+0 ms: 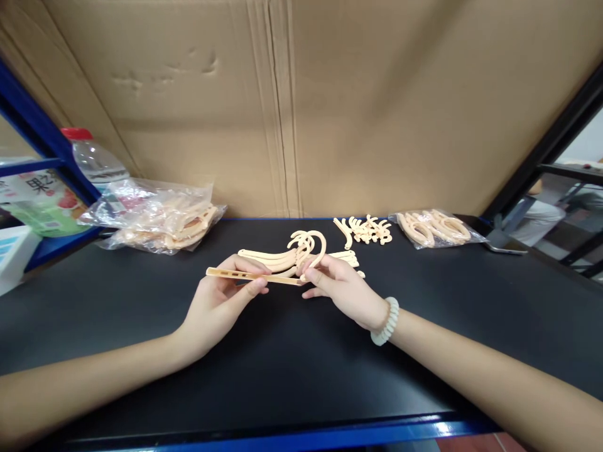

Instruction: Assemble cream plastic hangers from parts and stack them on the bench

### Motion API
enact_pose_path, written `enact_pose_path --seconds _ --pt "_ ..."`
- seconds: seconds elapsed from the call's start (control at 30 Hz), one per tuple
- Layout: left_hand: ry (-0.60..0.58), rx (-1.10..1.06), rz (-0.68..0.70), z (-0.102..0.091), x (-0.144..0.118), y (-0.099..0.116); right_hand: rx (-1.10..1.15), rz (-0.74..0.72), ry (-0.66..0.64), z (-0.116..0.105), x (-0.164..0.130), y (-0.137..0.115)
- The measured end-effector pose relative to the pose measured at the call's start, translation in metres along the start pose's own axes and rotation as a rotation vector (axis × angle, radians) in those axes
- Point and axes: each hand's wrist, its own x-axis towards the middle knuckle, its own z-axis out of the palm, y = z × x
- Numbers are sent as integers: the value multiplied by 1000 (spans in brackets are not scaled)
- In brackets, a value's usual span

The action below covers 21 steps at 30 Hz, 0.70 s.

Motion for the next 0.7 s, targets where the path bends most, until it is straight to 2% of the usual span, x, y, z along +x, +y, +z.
enact_pose_path --seconds 0.27,0.43,0.7 --pt "-13 -22 1 0 0 -1 54 92 -70 2 0 0" --pt "-24 -30 -7 1 1 0 64 155 -10 4 -2 -1" --pt "-11 42 -28 1 3 1 56 114 26 7 -2 -3"
